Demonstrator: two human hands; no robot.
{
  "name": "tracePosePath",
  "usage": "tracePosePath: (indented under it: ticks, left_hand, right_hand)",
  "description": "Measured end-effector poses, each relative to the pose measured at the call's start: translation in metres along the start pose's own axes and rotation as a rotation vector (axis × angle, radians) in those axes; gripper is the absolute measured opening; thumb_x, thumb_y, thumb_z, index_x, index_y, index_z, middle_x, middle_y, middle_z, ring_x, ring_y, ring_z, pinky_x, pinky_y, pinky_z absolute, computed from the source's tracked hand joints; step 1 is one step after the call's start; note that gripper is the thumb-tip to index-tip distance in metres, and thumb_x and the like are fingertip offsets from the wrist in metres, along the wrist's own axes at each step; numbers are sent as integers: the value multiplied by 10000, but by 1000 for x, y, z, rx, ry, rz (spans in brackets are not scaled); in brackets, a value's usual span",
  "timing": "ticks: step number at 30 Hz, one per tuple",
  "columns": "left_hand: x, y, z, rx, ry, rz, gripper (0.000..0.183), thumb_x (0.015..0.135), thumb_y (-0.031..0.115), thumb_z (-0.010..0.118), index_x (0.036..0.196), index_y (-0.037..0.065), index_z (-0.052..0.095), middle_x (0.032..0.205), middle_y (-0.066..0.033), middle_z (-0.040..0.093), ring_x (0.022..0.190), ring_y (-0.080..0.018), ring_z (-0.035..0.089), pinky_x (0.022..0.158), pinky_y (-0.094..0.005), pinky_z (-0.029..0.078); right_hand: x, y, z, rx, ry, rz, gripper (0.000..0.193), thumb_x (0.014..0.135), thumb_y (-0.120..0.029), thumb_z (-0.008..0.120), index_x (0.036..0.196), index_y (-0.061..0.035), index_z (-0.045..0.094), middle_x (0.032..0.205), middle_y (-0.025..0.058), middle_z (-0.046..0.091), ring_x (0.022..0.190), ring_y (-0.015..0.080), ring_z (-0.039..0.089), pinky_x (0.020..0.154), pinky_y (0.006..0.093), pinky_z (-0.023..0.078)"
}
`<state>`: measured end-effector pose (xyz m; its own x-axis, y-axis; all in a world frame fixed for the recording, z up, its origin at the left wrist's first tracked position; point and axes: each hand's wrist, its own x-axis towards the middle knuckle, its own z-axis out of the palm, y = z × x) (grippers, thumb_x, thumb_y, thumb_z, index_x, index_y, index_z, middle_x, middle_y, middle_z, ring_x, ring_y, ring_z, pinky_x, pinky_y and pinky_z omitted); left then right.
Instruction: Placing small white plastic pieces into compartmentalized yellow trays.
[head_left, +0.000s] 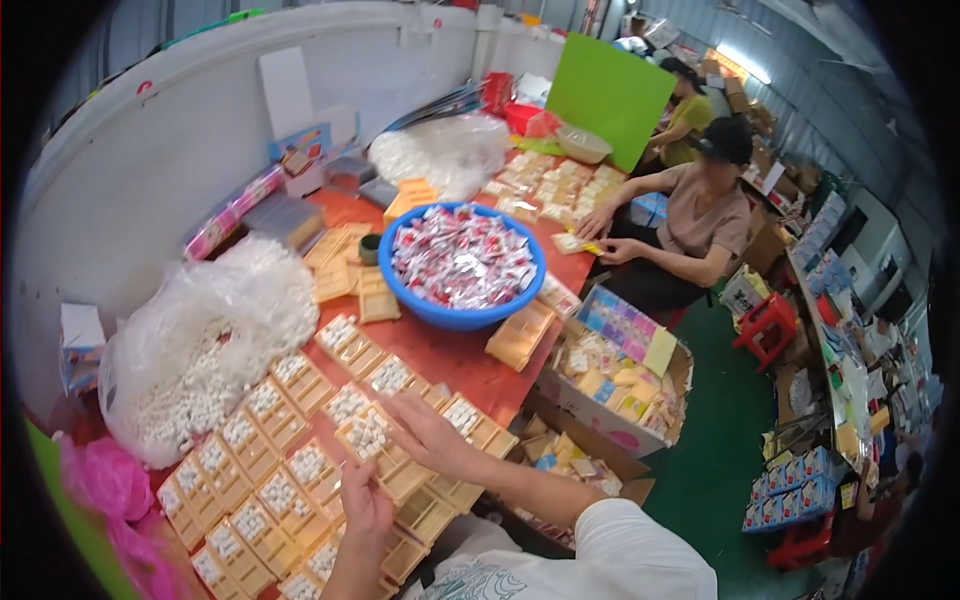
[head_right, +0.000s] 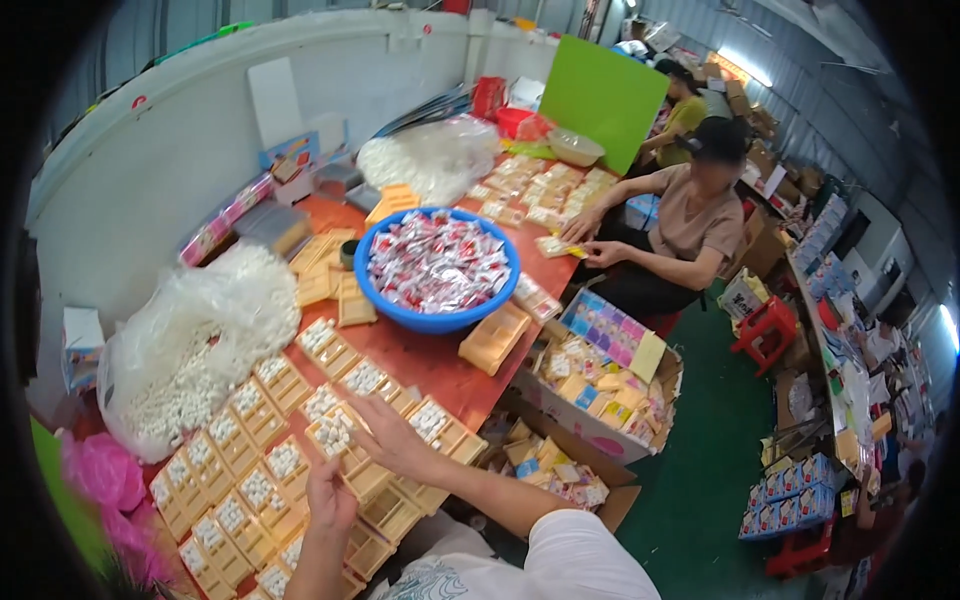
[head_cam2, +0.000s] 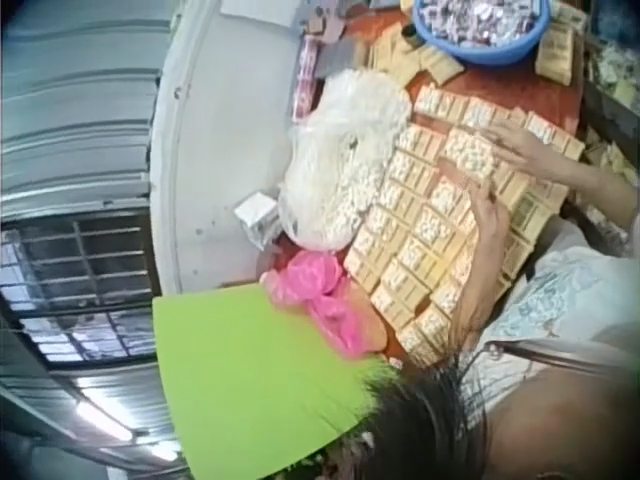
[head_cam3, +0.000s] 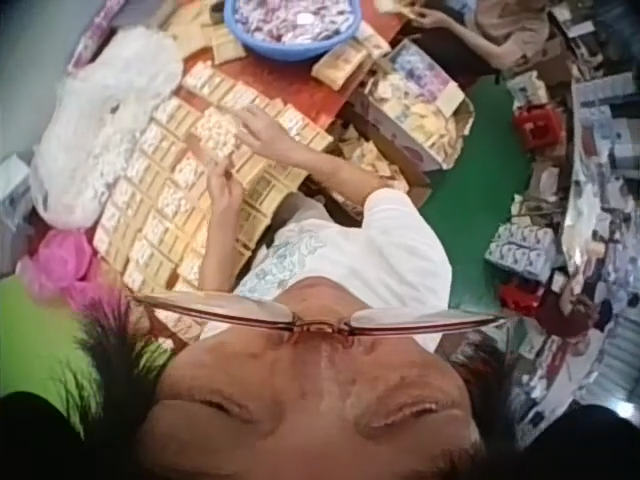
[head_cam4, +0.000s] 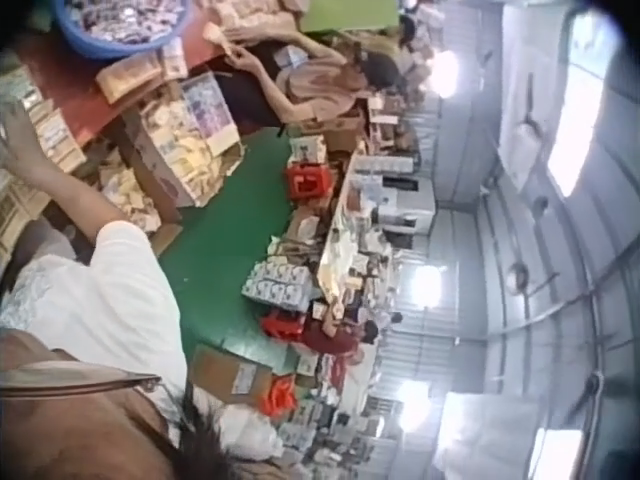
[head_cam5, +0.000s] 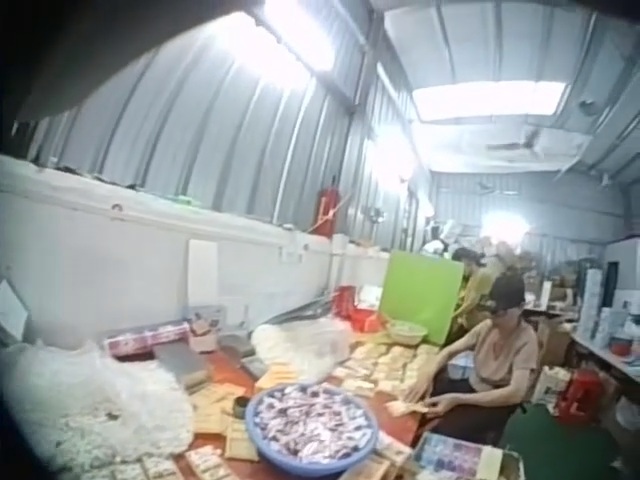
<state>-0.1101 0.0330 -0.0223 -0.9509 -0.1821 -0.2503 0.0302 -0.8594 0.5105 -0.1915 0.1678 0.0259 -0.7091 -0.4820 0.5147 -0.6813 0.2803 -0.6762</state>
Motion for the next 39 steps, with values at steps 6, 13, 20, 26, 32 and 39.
tracePosePath:
  ticks: [6,13,20,26,32,39]
  left_hand:
    - [16,-39,30,-10,-41,-100,403,861,-35,422,1262,-10,443,1234,-135,547,1127,-246,550,991,-375,442]
    - [24,-75,64,43,-79,-178,401,872,0,436,1273,19,428,1241,-113,538,1130,-245,544,987,-408,438]
    - [38,-70,53,102,-75,-249,373,875,64,521,1238,56,437,1112,-96,556,986,-220,596,832,-365,516]
    - [25,-51,51,97,-29,-216,359,890,65,541,1230,53,426,1112,-133,546,975,-262,610,795,-380,533]
    - [6,-35,40,150,-49,-233,342,903,66,525,1233,44,440,1148,-136,549,998,-262,614,823,-368,531]
    - [-12,-25,35,198,-123,-243,328,899,48,501,1225,41,469,1187,-139,553,1007,-265,620,805,-350,540]
  right_hand:
    - [-46,42,-23,426,-61,447,539,848,-79,497,1368,-6,377,1248,166,531,1142,194,518,957,310,408]
    - [-56,75,-63,526,-40,548,567,790,-9,429,1353,32,378,1221,169,556,1090,194,550,934,295,432]
    - [-24,113,-67,639,6,536,492,830,10,462,1320,35,430,1218,77,544,1111,136,515,953,269,414]
    - [9,164,-67,561,22,513,469,830,21,466,1300,22,465,1101,66,602,1002,119,556,887,262,442]
    - [29,194,-59,412,-68,560,554,748,9,498,1301,42,479,1067,70,621,920,118,570,813,232,444]
    - [38,219,-37,157,-158,478,562,718,-12,493,1279,6,513,1136,167,620,1028,219,581,917,286,430]
